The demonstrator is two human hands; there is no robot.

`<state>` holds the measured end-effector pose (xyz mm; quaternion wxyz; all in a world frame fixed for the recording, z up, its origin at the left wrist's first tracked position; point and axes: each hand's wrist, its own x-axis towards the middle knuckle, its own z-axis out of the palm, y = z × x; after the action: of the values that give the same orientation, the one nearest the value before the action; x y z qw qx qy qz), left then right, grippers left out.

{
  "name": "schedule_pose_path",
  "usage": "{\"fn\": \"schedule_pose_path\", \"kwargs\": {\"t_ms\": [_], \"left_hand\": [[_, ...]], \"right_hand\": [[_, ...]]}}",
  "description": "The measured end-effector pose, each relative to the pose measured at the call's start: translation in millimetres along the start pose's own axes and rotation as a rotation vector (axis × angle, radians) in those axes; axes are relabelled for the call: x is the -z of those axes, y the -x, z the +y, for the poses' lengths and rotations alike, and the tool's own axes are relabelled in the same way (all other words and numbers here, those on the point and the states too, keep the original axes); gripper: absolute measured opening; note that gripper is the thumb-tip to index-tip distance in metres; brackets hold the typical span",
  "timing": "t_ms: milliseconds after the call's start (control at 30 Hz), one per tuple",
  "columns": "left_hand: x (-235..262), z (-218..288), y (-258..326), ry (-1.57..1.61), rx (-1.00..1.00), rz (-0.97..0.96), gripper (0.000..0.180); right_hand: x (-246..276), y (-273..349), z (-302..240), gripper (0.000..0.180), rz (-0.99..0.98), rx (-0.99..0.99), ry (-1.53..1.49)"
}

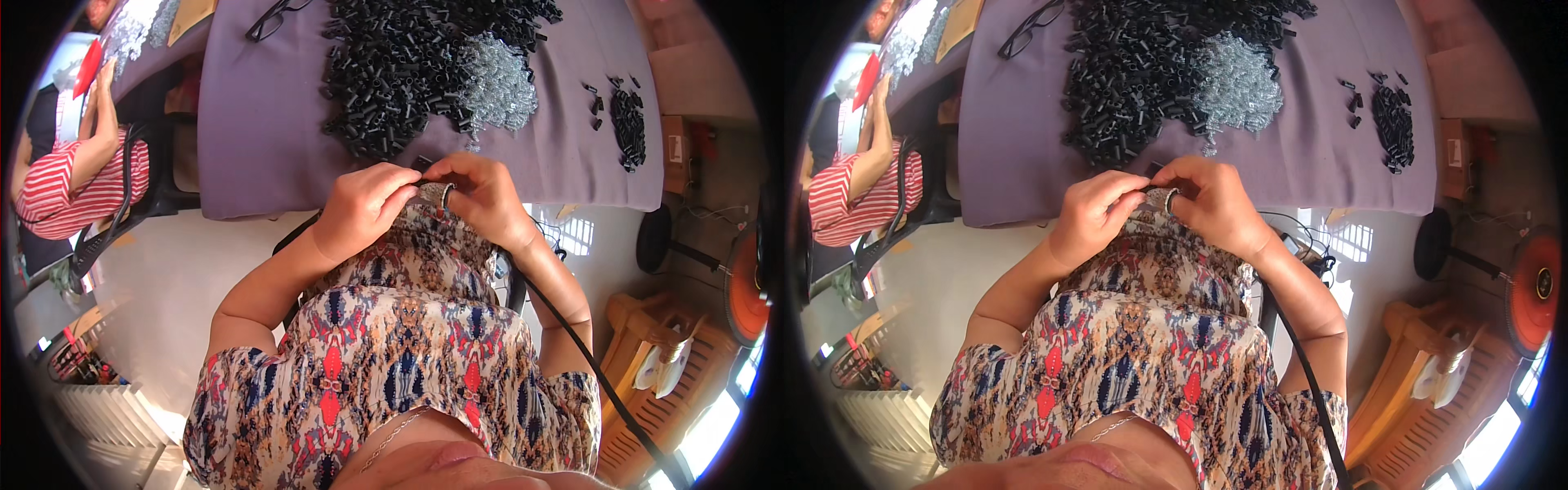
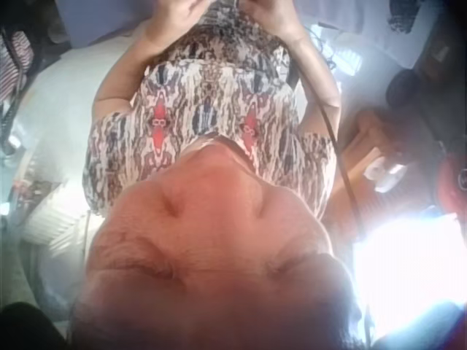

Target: Manual assembly of small black plastic components into a circular holder.

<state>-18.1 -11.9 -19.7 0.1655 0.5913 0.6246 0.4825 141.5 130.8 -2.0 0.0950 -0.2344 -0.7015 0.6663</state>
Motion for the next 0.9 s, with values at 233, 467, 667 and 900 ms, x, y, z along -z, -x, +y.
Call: {"fn": "schedule_pose_path", "kwargs": {"t_ms": [233, 467, 667, 900], "left_hand": [[-5.6, 4.9, 8.9, 0.475, 0.463, -0.025, 0.015], [0.5, 0.8, 9.3, 0.691, 0.553, 0.057, 0.02], [2.2, -2.5, 11.3, 0.746, 0.552, 0.052, 0.019], [2.1, -2.1, 9.2, 0.731, 0.558, 0.018, 0.019]], "right_hand": [[16.4, -33.8, -15.7, 0.02, 0.195, 0.373, 0.762], [17.9, -44.1, -17.2, 0.017, 0.145, 0.418, 0.991], [31.1, -22.1, -18.0, 0.023, 0.144, 0.363, 0.842], [25.2, -24.2, -16.4, 0.028, 0.19, 0.381, 0.85]]}}
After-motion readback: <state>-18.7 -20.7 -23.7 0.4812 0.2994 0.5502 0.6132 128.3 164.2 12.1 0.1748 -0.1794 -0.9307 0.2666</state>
